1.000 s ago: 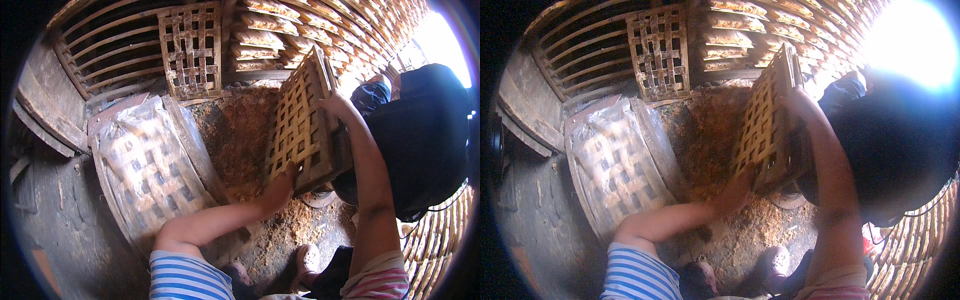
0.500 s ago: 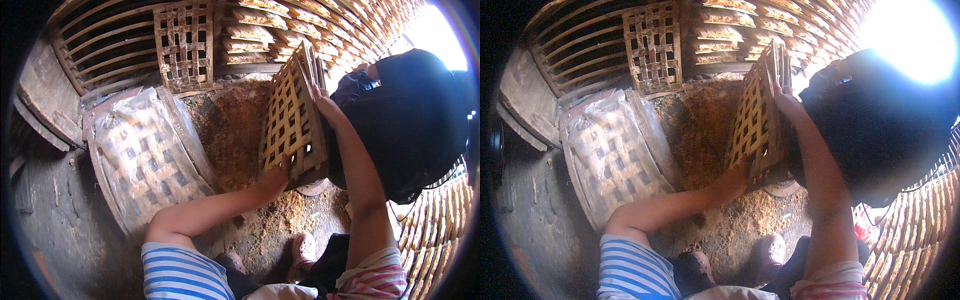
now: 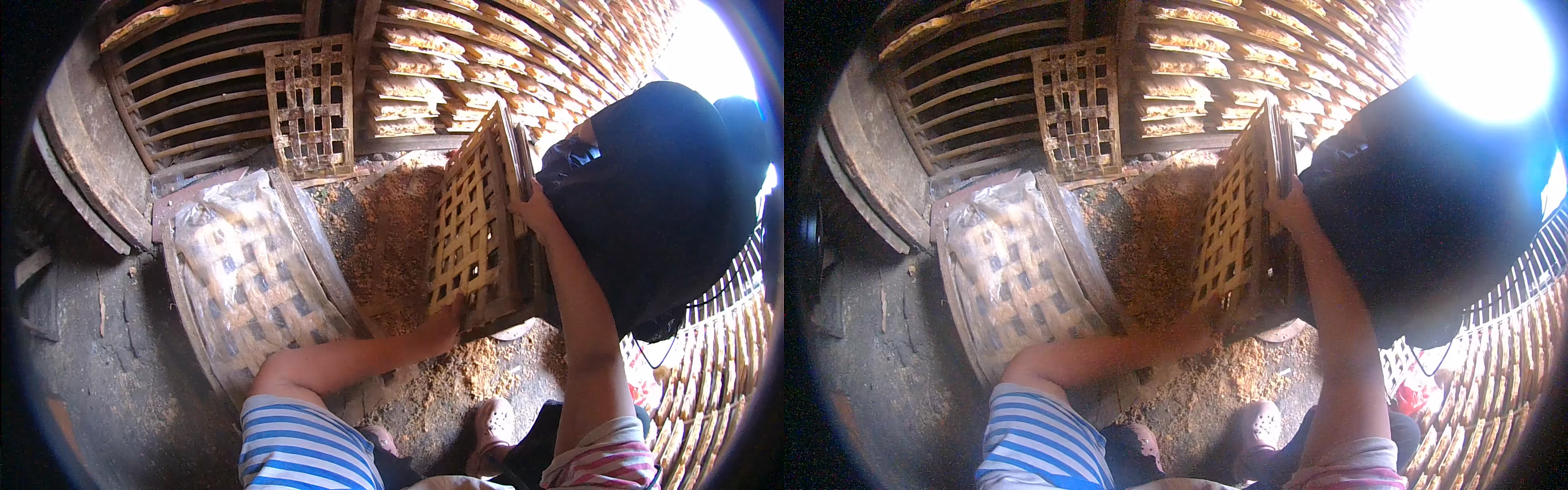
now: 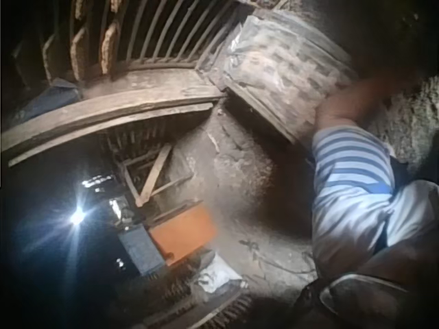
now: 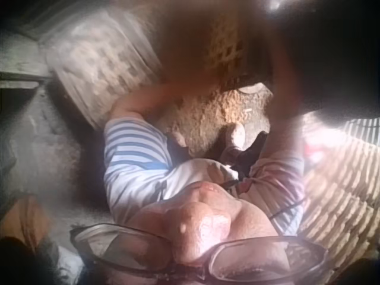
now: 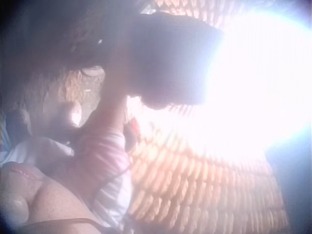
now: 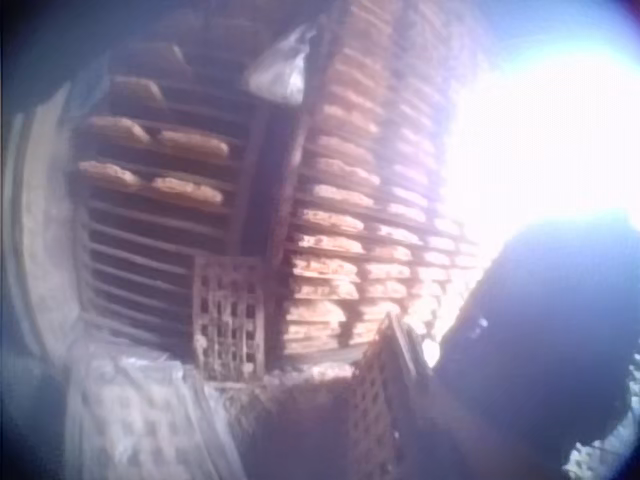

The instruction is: The person assembles a wooden lattice tray by hand, fitting slats into place and adjusting the frame. They then place a plastic sheet over the tray and handle additional trays and plastic bags nearby.

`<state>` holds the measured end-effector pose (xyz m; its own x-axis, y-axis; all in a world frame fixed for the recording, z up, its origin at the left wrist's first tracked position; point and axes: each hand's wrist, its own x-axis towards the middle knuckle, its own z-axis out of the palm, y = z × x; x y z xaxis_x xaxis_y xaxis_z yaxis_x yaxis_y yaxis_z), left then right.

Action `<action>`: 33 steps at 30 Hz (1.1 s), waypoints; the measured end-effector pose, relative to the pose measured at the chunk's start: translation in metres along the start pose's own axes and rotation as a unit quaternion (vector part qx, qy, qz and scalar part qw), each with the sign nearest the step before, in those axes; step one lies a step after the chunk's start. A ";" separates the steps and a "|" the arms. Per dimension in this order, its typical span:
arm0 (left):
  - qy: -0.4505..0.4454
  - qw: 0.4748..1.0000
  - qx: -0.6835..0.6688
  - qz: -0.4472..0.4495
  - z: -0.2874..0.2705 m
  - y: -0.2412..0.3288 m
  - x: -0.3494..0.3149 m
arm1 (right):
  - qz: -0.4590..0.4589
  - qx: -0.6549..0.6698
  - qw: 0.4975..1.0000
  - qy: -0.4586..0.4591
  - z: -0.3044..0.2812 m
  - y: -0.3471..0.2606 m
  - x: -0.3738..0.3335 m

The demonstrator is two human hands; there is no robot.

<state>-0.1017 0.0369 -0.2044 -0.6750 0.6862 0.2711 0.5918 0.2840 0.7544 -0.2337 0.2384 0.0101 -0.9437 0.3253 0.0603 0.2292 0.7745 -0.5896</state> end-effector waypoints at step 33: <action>0.293 0.532 -0.728 -0.317 -0.126 -0.016 -0.025 | -0.171 -0.367 0.902 -0.149 0.191 -0.065 -0.224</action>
<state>-0.1497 -0.0695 -0.1475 -0.8091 0.3135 -0.4971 -0.5182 -0.7797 0.3516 -0.0823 0.0118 -0.1191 -0.9862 -0.0768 -0.1468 -0.0950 0.9881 0.1208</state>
